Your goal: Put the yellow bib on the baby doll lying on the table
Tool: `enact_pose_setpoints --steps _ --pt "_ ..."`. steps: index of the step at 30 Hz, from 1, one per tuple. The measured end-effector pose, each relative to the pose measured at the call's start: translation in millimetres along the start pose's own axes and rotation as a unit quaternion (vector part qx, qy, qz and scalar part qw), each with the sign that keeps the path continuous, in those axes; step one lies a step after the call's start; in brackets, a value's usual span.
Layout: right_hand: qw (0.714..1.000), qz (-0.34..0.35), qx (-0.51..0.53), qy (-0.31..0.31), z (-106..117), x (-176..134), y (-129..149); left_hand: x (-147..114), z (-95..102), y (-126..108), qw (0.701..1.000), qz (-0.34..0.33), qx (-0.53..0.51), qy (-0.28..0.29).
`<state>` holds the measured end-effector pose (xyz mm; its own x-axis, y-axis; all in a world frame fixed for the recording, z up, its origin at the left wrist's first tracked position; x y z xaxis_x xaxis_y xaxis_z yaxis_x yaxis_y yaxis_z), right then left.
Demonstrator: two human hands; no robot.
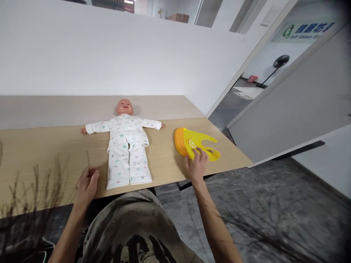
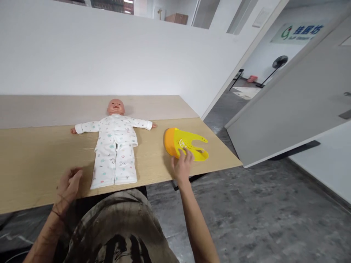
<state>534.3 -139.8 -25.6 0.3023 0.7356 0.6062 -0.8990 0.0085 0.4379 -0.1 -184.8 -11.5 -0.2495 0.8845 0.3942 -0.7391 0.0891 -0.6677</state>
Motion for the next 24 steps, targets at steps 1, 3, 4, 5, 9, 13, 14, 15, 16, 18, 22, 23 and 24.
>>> enact_pose_setpoints --steps 1,3,4,5,9,13,14,15,16,18,22,23,24 --pt "0.997 0.038 0.045 0.047 -17 1 25 17 -6.4 4 0.998 0.045 -0.018 0.028" --pt "0.980 0.079 0.119 0.138 -54 6 69 49 -22.9 -4 0.994 0.072 0.003 0.085" --pt "0.970 0.083 0.141 0.181 -73 10 88 63 -30.1 -11 0.992 0.069 0.022 0.101" --pt "0.961 0.080 0.152 0.216 -91 15 105 74 -35.9 -18 0.991 0.067 0.046 0.107" --pt "0.943 0.094 0.144 0.284 -143 39 158 96 -57.0 -37 0.978 0.055 0.149 0.137" --pt "0.944 0.081 0.113 0.298 -159 51 177 100 -65.7 -47 0.970 0.048 0.187 0.149" --pt "0.945 0.076 0.093 0.304 -159 51 177 100 -66.3 -49 0.968 0.043 0.198 0.150" --pt "0.945 0.071 0.071 0.311 -159 51 177 100 -66.6 -51 0.966 0.036 0.210 0.149" --pt "0.945 0.068 0.049 0.316 -158 50 176 100 -66.6 -53 0.963 0.028 0.222 0.148" --pt "0.946 0.060 0.019 0.320 -154 48 172 100 -66.0 -58 0.960 0.008 0.243 0.141" --pt "0.945 0.046 0.071 0.317 -147 41 166 97 -65.0 -60 0.957 -0.022 0.257 0.133" --pt "0.940 0.043 0.121 0.317 -143 38 164 97 -65.4 -60 0.957 -0.027 0.255 0.135" --pt "0.931 0.038 0.180 0.314 -138 34 160 96 -65.6 -60 0.958 -0.032 0.252 0.135"
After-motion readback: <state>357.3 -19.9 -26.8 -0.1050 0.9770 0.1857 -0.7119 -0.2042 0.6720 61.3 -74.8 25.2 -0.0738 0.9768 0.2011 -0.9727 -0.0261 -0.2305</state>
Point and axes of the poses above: each hand's wrist, its own x-axis towards the middle knuckle, its own z-axis out of the back of the hand, y = z × x, the point moved 9 cm from there along x, towards the middle knuckle, and after that the axes turned 4 degrees about -x, right-handed, at the moved point
